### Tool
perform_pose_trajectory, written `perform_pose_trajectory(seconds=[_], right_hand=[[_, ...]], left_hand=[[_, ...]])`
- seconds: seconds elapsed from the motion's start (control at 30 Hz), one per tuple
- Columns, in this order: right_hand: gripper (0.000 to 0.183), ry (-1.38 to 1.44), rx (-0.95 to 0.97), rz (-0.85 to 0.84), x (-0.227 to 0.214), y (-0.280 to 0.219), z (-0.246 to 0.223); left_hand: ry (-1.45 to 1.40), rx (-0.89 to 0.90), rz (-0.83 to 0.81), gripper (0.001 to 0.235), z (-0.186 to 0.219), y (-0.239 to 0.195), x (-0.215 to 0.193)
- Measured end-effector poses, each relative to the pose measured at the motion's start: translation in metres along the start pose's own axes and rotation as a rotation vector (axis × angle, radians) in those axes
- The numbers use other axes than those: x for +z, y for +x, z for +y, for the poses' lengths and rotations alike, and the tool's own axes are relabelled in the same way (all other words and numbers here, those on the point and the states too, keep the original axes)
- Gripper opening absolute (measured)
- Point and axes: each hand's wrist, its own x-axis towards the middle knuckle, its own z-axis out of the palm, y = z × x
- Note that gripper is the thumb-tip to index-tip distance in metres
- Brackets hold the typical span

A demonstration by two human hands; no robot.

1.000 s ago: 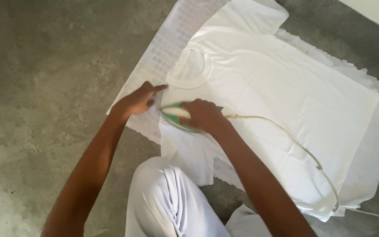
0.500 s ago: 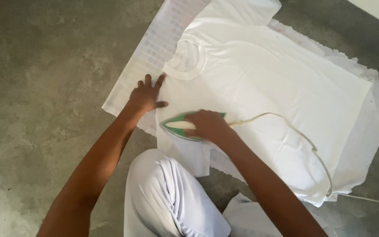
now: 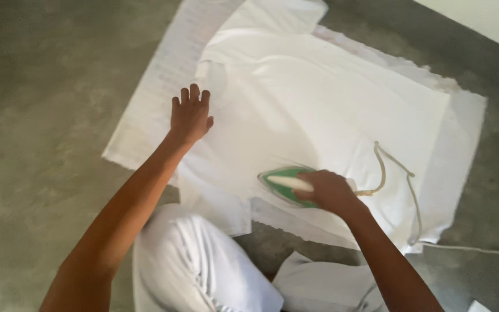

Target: The person irons a white t-shirt laid out on a patterned cloth on the floor. They use a green and white iron to smooth the fabric, repeatedly adjusting the shirt's position and flipping it over to iron different sections.

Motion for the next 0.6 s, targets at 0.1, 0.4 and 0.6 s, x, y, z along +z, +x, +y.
perform_pose_trajectory(seconds=[0.1,0.4,0.6], right_hand=[[0.059,0.354,0.121,0.177,-0.002,-0.004,0.054],[0.044,0.355,0.389,0.948,0.047,-0.011,0.377],[0.031,0.761,0.462,1.193,0.058,-0.112,0.459]], left_hand=[[-0.123,0.052,-0.011,0.067,0.011,0.025,0.034],[0.030,0.101,0.241,0.081,-0.006,0.035,0.081],[-0.023,0.254,0.399,0.083,-0.046,0.042,0.116]])
